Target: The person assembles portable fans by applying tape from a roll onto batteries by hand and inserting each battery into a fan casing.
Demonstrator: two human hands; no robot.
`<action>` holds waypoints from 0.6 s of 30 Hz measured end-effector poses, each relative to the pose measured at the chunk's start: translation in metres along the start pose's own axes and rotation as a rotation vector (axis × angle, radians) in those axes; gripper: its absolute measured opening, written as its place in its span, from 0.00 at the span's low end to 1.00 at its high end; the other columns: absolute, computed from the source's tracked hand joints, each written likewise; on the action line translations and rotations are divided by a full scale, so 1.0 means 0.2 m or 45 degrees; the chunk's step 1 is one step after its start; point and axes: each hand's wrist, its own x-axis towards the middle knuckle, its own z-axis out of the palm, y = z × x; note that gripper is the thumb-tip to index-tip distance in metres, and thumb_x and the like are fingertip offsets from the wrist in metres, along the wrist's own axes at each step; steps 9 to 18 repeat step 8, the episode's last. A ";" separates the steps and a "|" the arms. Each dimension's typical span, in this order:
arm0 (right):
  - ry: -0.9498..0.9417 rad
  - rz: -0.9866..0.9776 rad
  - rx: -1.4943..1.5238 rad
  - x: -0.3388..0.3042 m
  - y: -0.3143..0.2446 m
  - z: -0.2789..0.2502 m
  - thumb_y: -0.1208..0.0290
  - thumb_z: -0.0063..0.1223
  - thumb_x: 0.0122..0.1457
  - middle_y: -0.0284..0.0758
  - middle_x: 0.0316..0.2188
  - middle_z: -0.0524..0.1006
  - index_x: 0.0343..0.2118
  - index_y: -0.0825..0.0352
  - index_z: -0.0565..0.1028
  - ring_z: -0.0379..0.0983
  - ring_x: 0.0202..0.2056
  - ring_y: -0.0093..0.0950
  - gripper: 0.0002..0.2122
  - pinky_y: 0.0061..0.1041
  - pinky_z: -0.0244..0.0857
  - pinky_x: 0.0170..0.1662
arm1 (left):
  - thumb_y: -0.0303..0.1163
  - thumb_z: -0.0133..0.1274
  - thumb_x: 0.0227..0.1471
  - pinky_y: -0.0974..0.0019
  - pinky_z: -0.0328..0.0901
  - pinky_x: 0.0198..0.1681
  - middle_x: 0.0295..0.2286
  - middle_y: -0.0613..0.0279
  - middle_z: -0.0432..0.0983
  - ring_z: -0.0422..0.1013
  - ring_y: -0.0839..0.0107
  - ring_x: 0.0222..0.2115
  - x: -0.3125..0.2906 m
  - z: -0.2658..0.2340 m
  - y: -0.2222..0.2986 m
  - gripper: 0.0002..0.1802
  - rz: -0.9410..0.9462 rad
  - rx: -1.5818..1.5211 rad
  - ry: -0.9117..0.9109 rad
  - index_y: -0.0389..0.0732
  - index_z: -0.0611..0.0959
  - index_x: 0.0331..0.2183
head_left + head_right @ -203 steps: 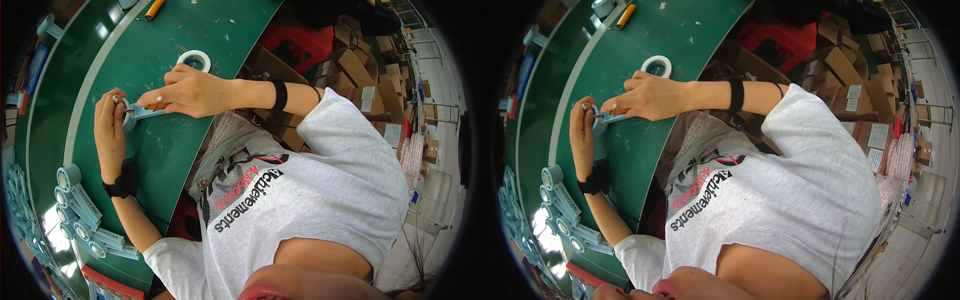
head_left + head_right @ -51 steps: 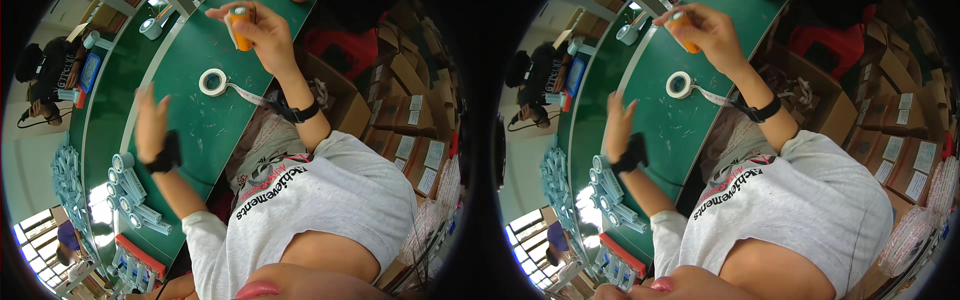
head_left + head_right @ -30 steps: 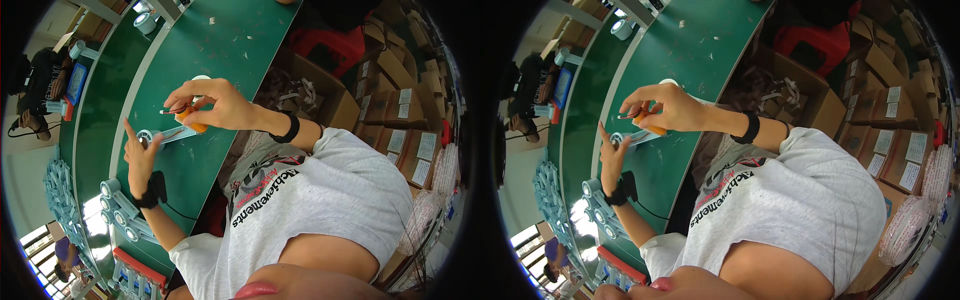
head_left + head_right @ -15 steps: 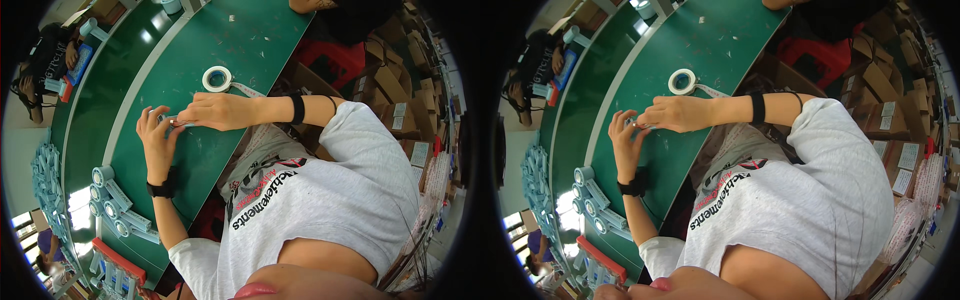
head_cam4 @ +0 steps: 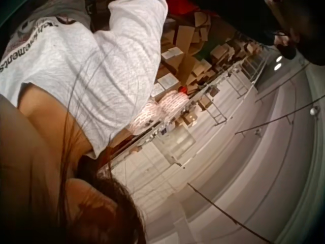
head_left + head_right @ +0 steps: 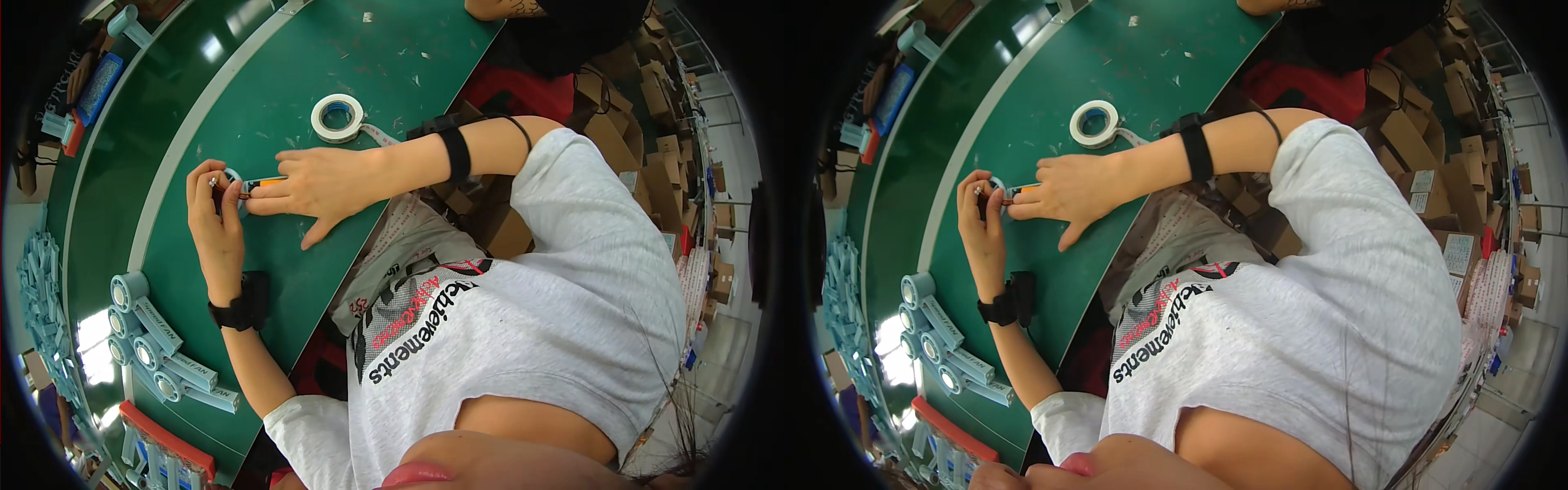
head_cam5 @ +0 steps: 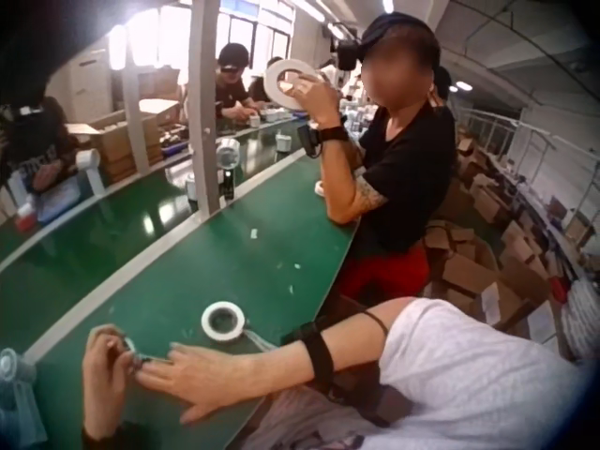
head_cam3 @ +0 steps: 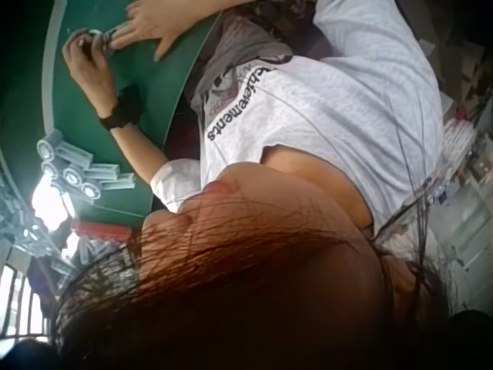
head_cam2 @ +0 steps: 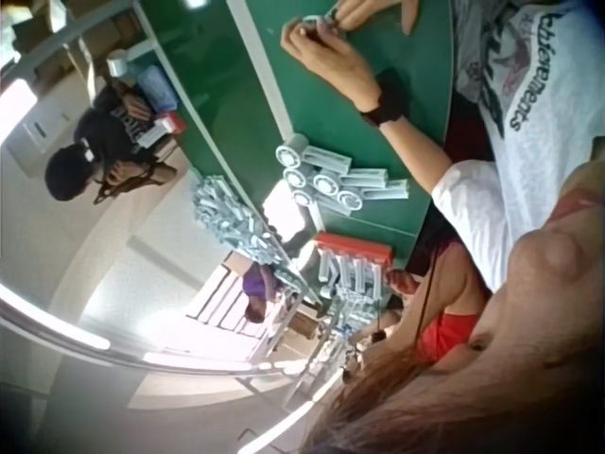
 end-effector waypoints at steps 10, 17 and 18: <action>-0.236 0.125 0.129 -0.01 -0.01 -0.07 0.50 0.57 0.42 0.30 0.43 0.67 0.52 0.59 0.58 0.68 0.28 0.36 0.35 0.30 0.64 0.37 | 0.19 0.45 0.50 0.72 0.61 0.28 0.36 0.58 0.65 0.62 0.71 0.25 -0.02 -0.01 -0.01 0.02 -0.024 -0.048 -0.035 0.32 0.68 0.28; -0.236 0.125 0.129 -0.01 -0.01 -0.07 0.50 0.57 0.42 0.30 0.43 0.67 0.52 0.59 0.58 0.68 0.28 0.36 0.35 0.30 0.64 0.37 | 0.19 0.45 0.50 0.72 0.61 0.28 0.36 0.58 0.65 0.62 0.71 0.25 -0.02 -0.01 -0.01 0.02 -0.024 -0.048 -0.035 0.32 0.68 0.28; -0.236 0.125 0.129 -0.01 -0.01 -0.07 0.50 0.57 0.42 0.30 0.43 0.67 0.52 0.59 0.58 0.68 0.28 0.36 0.35 0.30 0.64 0.37 | 0.19 0.45 0.50 0.72 0.61 0.28 0.36 0.58 0.65 0.62 0.71 0.25 -0.02 -0.01 -0.01 0.02 -0.024 -0.048 -0.035 0.32 0.68 0.28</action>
